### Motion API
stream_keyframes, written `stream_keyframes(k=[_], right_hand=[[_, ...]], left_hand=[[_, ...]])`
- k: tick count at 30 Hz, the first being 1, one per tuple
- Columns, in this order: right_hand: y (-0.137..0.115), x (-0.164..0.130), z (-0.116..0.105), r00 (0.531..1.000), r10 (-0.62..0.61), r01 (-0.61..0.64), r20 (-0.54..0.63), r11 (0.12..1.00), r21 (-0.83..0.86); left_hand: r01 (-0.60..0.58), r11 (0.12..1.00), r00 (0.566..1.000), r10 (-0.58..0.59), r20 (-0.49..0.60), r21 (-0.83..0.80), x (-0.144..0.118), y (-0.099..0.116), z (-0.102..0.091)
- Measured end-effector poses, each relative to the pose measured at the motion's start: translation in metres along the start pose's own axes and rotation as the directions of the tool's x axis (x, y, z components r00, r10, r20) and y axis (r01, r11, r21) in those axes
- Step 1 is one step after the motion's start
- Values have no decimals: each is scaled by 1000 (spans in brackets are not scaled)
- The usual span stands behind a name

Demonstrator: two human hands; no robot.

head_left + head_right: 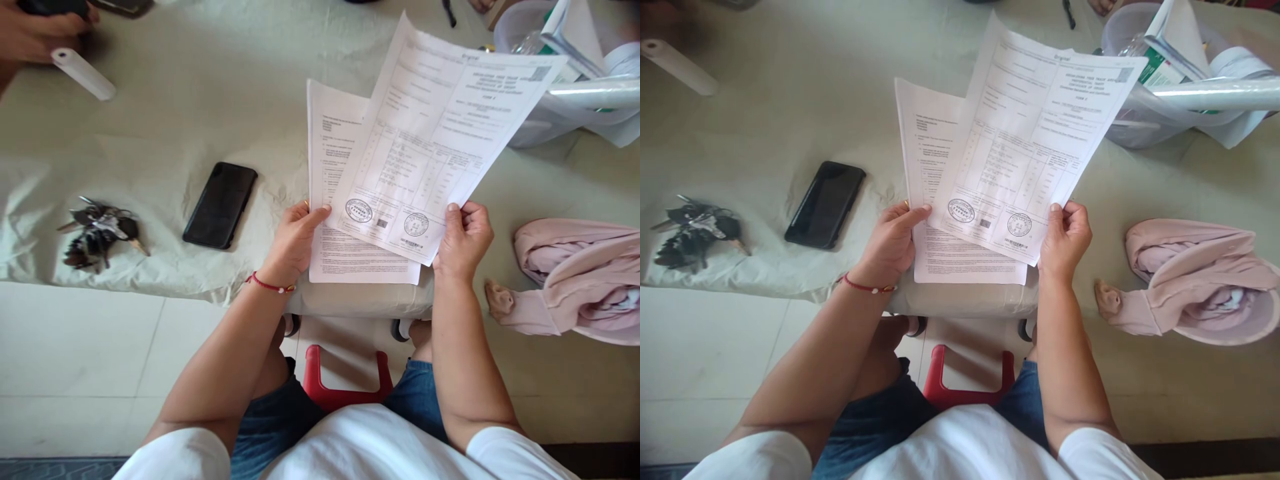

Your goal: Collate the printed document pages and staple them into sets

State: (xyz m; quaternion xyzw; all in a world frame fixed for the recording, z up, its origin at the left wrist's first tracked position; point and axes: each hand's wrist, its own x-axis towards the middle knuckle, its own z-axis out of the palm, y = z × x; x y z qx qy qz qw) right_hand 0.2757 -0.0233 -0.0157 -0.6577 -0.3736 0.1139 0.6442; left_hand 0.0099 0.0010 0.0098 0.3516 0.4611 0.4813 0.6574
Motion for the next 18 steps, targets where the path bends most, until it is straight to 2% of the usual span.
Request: stream_keyframes(k=[11,18], right_hand=[[6,2,-3,1000,-4,4,21,1000,18],[1,1,-3,999,7,-7,45,1000,5]], left_hand=[[10,1000,1000,-10,26,-10,-2,1,0],[-19,999,999,19,29,29,-2,-1,-1]])
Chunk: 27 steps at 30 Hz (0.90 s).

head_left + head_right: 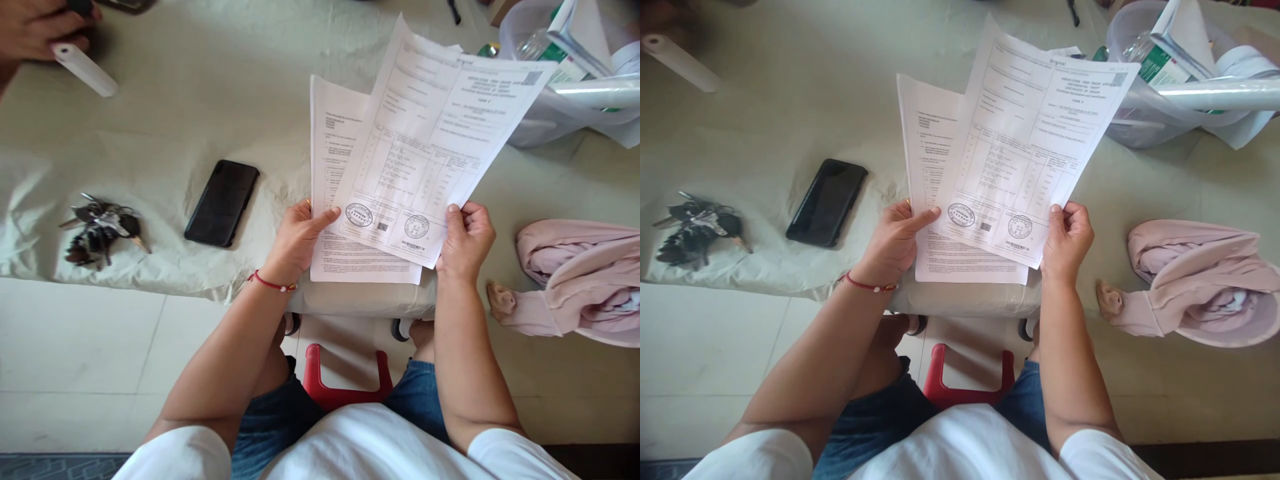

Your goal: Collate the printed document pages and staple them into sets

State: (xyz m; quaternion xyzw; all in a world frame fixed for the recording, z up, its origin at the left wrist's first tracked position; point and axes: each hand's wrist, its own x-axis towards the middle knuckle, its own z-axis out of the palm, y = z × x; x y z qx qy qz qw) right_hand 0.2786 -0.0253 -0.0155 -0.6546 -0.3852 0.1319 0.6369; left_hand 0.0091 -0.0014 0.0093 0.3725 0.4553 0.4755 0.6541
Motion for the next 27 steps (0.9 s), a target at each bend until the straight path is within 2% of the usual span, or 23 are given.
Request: stream_keyframes(k=[9,12,15,17,22,27], right_hand=[[0,1,-2,999,11,-12,53,1000,18],[3,3,-1,996,68,-75,64,992,103],[5,2,0,976,148,-181,159,961,212],[6,2,-1,961,169,-218,219,950,223],[3,2,-3,978,97,-128,183,978,167],[2,4,-5,979,80,-111,187,981,160]], left_hand=[[-8,1000,1000,8,-18,3,1,-4,0],[-8,1000,1000,8,-27,2,1,-4,-1],[-3,1000,1000,3,-26,7,1,-3,-1],[4,1000,1000,-4,-22,9,1,-3,-1],[0,1000,999,0,-51,-4,3,-5,0],[3,1000,998,-3,-59,-3,5,-5,-1]])
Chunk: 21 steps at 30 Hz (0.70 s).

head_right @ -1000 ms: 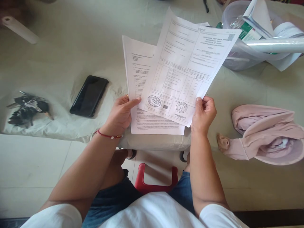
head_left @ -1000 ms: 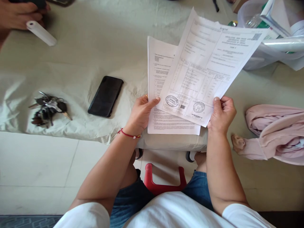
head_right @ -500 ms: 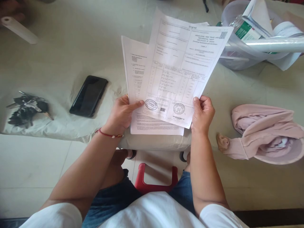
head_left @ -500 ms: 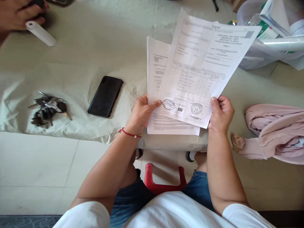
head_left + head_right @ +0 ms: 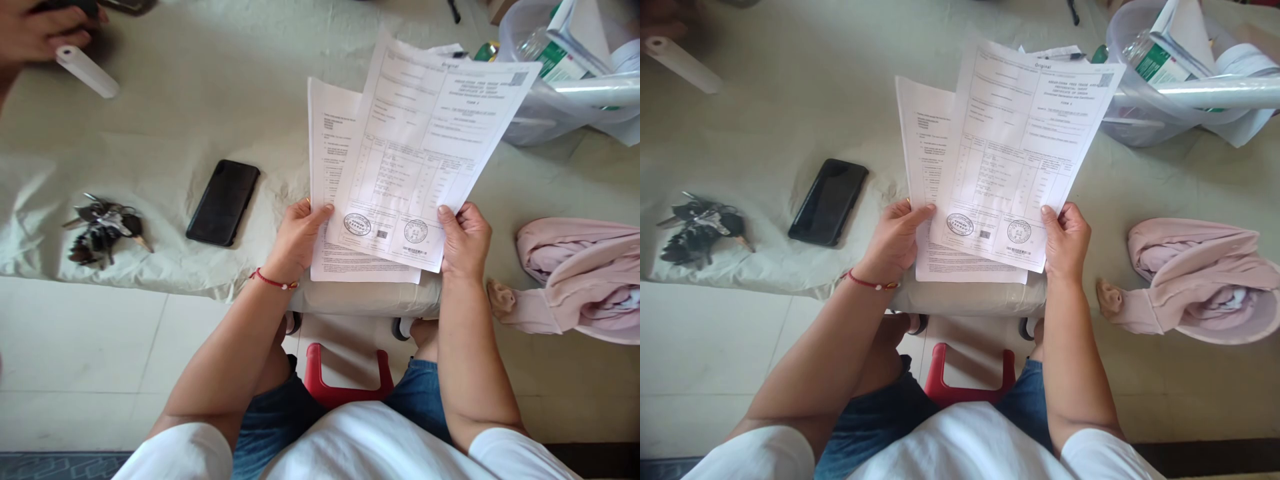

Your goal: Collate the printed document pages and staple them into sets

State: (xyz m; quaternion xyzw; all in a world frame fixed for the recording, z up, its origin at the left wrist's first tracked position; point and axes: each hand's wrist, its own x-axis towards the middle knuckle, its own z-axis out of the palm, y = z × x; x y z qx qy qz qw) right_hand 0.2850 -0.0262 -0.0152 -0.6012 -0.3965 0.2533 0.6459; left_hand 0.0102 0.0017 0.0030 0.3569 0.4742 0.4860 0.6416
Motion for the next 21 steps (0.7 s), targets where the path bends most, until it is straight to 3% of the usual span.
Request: stream_keyframes(k=[12,21], right_hand=[[7,4,-6,996,-55,58,72,998,-40],[11,7,-11,993,-121,121,6,989,-89]], left_hand=[[24,1000,998,-25,-57,-9,0,5,4],[24,1000,997,-24,-75,4,4,-1,0]])
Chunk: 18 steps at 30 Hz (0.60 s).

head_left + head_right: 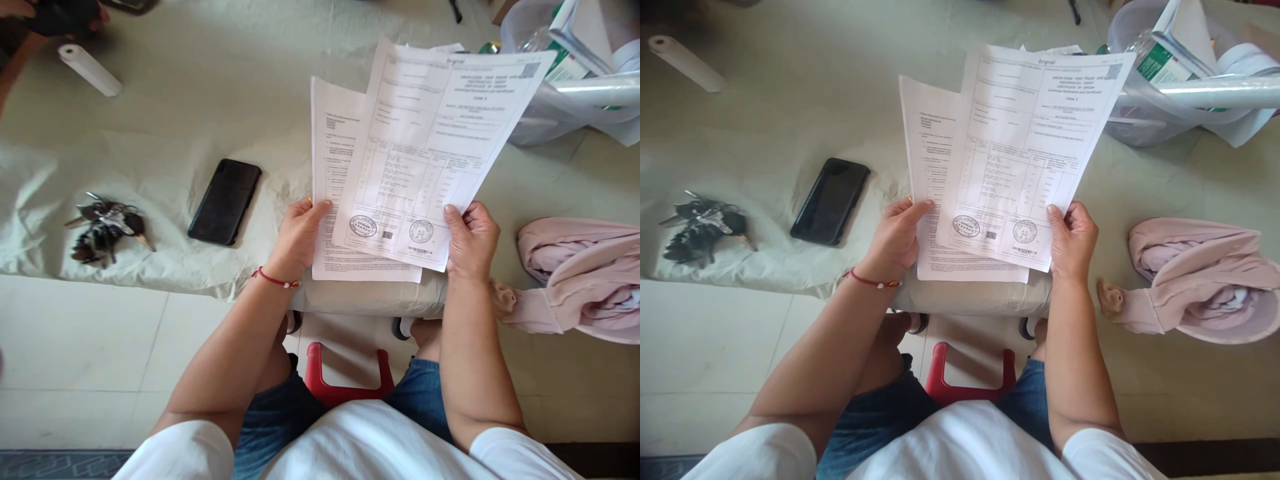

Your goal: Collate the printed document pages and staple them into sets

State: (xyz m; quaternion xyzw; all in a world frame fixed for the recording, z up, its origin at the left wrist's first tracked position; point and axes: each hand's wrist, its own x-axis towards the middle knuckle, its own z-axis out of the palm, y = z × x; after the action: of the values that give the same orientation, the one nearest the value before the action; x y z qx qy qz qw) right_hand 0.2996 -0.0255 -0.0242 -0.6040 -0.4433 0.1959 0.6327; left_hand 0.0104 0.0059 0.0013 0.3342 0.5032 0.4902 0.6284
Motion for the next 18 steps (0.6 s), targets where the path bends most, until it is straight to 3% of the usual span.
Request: stream_keyframes(k=[18], right_hand=[[-1,-2,-1,999,-32,32,29,999,-1]], left_hand=[[-4,1000,1000,4,10,4,1,-1,-1]])
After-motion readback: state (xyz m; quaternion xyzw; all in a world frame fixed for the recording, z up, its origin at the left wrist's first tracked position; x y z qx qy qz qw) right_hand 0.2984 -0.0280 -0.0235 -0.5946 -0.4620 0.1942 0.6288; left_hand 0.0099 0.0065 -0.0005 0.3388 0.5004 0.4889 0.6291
